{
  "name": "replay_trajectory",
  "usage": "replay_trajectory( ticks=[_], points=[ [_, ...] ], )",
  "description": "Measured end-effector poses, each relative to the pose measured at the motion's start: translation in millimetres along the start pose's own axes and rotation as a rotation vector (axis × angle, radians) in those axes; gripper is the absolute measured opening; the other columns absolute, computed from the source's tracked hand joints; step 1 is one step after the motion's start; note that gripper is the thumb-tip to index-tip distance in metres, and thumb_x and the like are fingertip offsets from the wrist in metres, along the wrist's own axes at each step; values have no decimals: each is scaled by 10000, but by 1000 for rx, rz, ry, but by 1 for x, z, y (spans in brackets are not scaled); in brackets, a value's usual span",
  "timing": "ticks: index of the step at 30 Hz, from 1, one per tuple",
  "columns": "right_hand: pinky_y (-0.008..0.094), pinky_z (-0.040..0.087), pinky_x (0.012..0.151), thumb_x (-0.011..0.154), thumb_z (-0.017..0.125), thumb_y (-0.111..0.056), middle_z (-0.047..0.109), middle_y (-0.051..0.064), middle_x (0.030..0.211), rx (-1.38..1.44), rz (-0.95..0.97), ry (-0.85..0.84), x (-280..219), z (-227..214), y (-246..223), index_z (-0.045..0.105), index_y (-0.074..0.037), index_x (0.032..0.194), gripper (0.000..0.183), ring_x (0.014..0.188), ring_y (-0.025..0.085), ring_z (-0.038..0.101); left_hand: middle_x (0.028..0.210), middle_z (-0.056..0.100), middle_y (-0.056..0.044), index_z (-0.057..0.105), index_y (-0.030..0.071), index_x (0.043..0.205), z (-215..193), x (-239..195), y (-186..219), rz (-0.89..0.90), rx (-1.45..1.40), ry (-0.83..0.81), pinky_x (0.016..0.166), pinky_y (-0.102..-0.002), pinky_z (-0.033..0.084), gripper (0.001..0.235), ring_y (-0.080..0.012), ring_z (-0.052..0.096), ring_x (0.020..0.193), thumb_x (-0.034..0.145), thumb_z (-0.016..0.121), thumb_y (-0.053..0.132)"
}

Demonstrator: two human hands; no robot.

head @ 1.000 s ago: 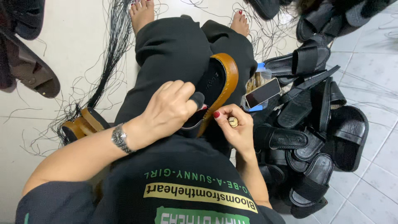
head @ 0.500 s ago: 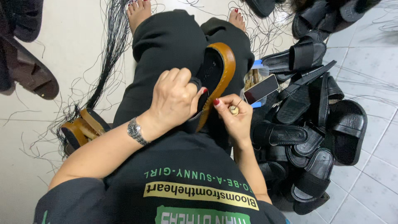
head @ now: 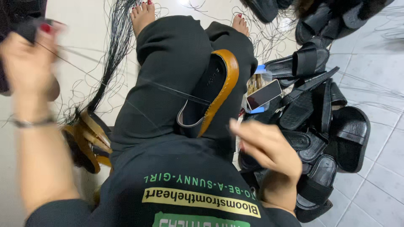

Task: The person sits on the floor and sews a brown leather shoe using a needle and black thread. They repeatedly push the needle through the shoe's sole and pull the thread tight to secure the stitching.

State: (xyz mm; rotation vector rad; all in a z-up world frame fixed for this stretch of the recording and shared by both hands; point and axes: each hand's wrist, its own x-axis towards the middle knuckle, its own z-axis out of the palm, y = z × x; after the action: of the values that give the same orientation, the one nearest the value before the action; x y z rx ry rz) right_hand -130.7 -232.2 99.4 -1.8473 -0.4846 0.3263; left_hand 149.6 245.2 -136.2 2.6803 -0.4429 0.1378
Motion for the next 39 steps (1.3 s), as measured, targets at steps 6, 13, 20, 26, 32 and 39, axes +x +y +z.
replay_trajectory(
  ticks=[6, 13, 20, 26, 32, 39],
  points=[
    [405, 465, 504, 991, 599, -137, 555, 16, 928, -817, 509, 26, 9, 22, 26, 418, -274, 1541, 595, 723, 232, 593, 1160, 585, -291, 553, -112, 1297, -16, 35, -23, -111, -149, -279, 784, -478, 402, 402, -410, 556, 986, 1241, 805, 197],
    [392, 431, 474, 960, 588, -102, 510, -2, 871, -830, 550, -2, 13, 17, 22, 428, -301, 1540, 633, 671, 221, 537, 1310, 659, -142, 690, 43, 1177, -77, 65, 234, 650, 182, -104, 1005, -404, 475, 722, -311, 602, 1232, 1018, 810, 737],
    [488, 472, 452, 948, 581, -194, 543, 9, 858, -859, 694, -43, 30, 14, 4, 455, -334, 1520, 602, 597, 328, 588, 1136, 753, -82, 727, 76, 1175, -5, 79, 332, 960, -328, -428, 1142, -621, 195, 752, -372, 587, 1279, 809, 760, 732],
    [476, 444, 341, 816, 592, -211, 542, 67, 766, -1087, 864, -140, 47, 36, -20, 394, -296, 1563, 777, 413, 327, 579, 780, 681, -28, 709, 111, 867, 8, 78, 341, 904, -297, -367, 1055, -476, 388, 810, -317, 700, 801, 669, 801, 891],
    [530, 486, 433, 979, 577, -265, 593, 47, 916, -825, 738, -47, 49, 20, -17, 462, -222, 1520, 555, 626, 375, 621, 794, 698, -32, 696, 96, 839, 2, 80, 338, 902, -293, -342, 1029, -448, 412, 813, -303, 689, 793, 680, 810, 884],
    [392, 464, 580, 973, 649, -119, 566, 48, 765, -622, 604, 141, 37, 17, -11, 566, -140, 1442, 476, 598, 251, 592, 787, 702, -13, 696, 117, 834, 7, 79, 343, 882, -284, -380, 999, -443, 414, 849, -293, 688, 781, 644, 785, 940]
  ],
)
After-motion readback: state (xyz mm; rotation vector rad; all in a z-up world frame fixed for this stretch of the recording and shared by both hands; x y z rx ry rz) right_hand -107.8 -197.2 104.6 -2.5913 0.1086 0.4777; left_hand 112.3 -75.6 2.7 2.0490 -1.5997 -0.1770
